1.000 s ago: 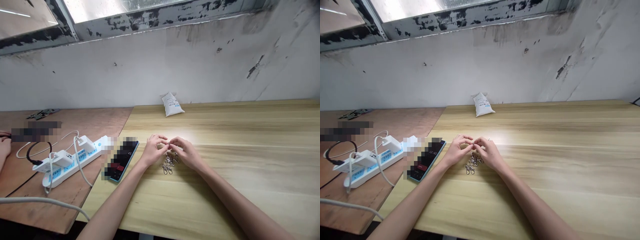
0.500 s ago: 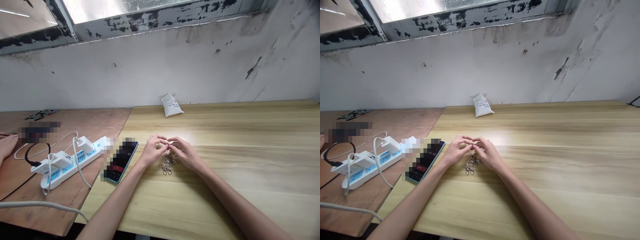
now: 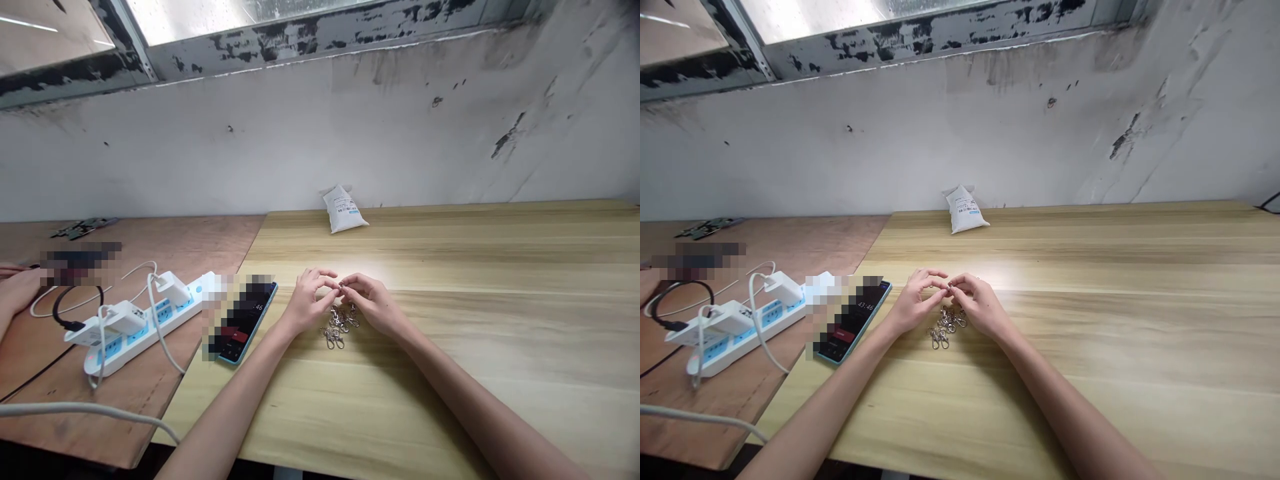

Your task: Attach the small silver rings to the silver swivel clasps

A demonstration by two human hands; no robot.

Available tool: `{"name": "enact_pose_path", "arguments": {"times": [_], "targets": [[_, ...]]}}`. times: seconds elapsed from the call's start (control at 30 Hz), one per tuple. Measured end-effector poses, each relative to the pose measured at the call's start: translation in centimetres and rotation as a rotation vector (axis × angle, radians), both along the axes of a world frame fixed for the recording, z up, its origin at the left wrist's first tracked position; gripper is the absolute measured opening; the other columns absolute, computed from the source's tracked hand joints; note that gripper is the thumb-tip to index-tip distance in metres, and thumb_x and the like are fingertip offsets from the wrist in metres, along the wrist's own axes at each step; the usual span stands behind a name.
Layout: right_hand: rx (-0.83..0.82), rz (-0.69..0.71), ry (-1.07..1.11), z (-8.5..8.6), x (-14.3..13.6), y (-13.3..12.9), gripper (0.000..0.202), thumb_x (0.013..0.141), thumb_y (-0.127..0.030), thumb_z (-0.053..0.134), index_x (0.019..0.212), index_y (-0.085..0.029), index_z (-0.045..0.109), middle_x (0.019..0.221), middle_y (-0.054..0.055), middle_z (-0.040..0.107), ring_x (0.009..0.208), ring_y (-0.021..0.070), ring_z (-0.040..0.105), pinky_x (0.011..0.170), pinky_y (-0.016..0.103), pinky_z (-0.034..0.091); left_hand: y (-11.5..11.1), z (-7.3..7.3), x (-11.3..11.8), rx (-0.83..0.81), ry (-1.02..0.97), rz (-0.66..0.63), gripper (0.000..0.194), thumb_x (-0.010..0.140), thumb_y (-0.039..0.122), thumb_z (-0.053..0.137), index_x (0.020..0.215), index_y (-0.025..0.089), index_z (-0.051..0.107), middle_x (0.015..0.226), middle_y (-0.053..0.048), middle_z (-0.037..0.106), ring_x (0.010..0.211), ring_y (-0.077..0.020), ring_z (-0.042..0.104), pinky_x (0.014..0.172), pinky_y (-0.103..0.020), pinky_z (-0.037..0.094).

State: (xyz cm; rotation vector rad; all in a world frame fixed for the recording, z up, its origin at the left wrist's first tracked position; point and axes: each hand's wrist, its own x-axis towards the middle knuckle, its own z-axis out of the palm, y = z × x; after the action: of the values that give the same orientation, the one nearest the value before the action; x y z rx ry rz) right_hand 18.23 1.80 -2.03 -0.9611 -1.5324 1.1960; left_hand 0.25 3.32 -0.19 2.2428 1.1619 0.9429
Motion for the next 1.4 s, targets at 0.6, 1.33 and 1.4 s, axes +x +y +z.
{"name": "enact_pose_path", "arguments": {"times": [0.6, 1.33, 1.4], "targets": [[0.199, -0.059, -0.279, 0.2, 0.3, -0.1, 0.018, 0.093, -0.035, 0.050, 0.086, -0.021, 0.058, 0.076, 0.005, 0.073, 0.067, 0.0181, 0.069, 0.071, 0.035, 0.054, -0.6, 0.5, 0.0, -0.020, -0.019, -0.039, 0.006, 0.087, 0.024, 0.062, 0.084, 0.022, 0.067, 0.119, -0.006, 0.062, 0.118, -0.0231, 0.051, 0.105, -0.046, 0.037], [0.325, -0.138, -0.444, 0.2, 0.5, -0.1, 0.010, 0.090, -0.030, 0.055, 0.088, -0.023, 0.062, 0.079, 0.002, 0.075, 0.071, 0.0186, 0.069, 0.088, 0.041, 0.043, -0.4, 0.0, -0.1, 0.086, 0.117, -0.005, 0.006, 0.087, 0.020, 0.059, 0.082, 0.022, 0.061, 0.122, -0.004, 0.060, 0.118, -0.0229, 0.050, 0.103, -0.043, 0.035], [0.337, -0.177, -0.436, 0.2, 0.5, -0.1, 0.009, 0.089, -0.030, 0.058, 0.088, -0.024, 0.064, 0.079, 0.001, 0.075, 0.072, 0.0186, 0.068, 0.086, 0.040, 0.043, -0.4, 0.0, -0.1, 0.110, 0.132, 0.034, 0.006, 0.088, 0.020, 0.058, 0.083, 0.022, 0.061, 0.123, -0.004, 0.060, 0.119, -0.0232, 0.049, 0.102, -0.043, 0.034]]}}
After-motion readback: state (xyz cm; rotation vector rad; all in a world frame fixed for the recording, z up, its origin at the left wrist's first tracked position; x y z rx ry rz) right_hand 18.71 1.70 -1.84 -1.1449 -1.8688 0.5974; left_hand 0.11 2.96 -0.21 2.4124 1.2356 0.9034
